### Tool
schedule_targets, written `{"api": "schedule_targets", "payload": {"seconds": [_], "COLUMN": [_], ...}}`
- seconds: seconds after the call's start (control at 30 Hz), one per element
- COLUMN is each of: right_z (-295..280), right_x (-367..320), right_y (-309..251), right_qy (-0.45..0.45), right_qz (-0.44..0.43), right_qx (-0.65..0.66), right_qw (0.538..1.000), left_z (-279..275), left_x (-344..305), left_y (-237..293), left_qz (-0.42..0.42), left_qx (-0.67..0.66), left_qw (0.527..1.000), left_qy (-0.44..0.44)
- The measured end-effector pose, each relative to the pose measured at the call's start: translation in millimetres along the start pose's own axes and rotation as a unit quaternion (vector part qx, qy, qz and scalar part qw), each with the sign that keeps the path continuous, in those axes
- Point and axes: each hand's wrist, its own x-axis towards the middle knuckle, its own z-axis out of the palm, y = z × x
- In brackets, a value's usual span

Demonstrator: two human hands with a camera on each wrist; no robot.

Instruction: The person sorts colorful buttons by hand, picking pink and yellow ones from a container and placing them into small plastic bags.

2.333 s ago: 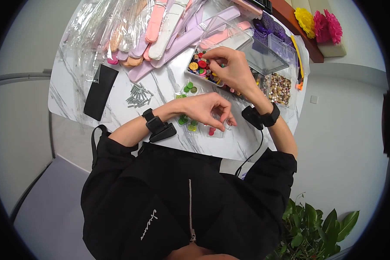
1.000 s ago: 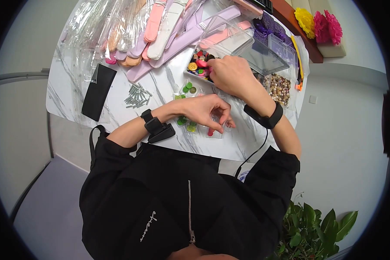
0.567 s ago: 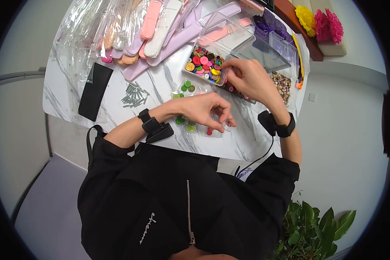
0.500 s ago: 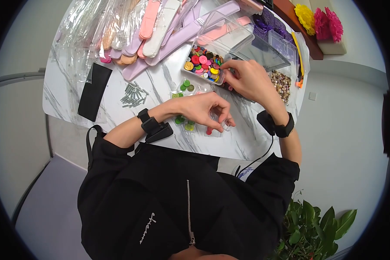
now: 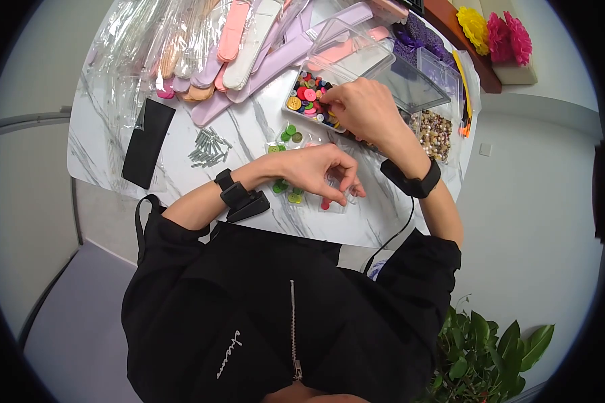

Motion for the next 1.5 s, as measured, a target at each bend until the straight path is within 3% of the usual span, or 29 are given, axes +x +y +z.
{"api": "schedule_targets", "payload": {"seconds": [0.57,0.67,1.5], "right_z": [3,4,1], "right_x": [5,9,6], "right_y": [3,5,7], "right_qy": [0.026,-0.028,-0.024], "right_qz": [0.015,0.018,0.022], "right_qx": [-0.087,-0.116,-0.112], "right_qw": [0.996,0.993,0.993], "left_z": [0,0,1], "left_x": [1,-1,-1], "left_y": [-1,-2,-4], "left_qz": [0.004,0.002,0.01], "left_qx": [-0.001,-0.003,-0.002], "left_qw": [1.0,1.0,1.0], "left_qy": [-0.006,-0.005,-0.003]}}
